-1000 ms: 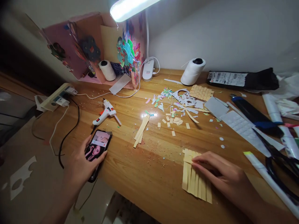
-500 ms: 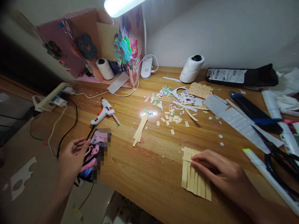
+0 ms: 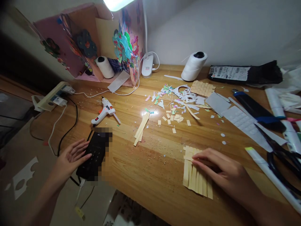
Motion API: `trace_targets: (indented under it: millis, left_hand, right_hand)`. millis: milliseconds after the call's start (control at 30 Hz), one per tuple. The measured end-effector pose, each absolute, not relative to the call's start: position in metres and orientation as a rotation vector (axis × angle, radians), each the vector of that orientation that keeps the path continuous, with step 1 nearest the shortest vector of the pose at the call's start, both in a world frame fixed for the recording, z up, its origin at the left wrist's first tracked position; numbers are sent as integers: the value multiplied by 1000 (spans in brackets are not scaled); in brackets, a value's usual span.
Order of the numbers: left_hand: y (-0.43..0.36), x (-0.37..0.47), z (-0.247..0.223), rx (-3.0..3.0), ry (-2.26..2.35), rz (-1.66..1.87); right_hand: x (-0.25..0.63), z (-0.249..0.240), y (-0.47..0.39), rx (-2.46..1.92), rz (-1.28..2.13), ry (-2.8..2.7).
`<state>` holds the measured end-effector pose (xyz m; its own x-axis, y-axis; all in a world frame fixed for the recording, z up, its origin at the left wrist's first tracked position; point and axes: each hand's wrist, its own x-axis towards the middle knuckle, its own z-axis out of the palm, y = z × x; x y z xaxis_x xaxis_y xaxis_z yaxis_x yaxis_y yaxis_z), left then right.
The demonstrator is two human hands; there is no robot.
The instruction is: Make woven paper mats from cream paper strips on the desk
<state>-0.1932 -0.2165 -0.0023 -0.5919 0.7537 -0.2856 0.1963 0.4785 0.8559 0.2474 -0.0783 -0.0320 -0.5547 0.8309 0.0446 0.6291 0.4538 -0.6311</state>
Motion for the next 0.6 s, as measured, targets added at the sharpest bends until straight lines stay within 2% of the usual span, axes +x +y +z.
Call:
trace_targets:
  millis: [400,600]
  left_hand:
    - [-209,-186,-8,832,2219,1121]
    - [-220,-194,-2,843,1997,1048]
  right_hand:
    - [251,-34,-78,-1246,791,-2367]
    - [250,-33,-78,-1266,788,-2364]
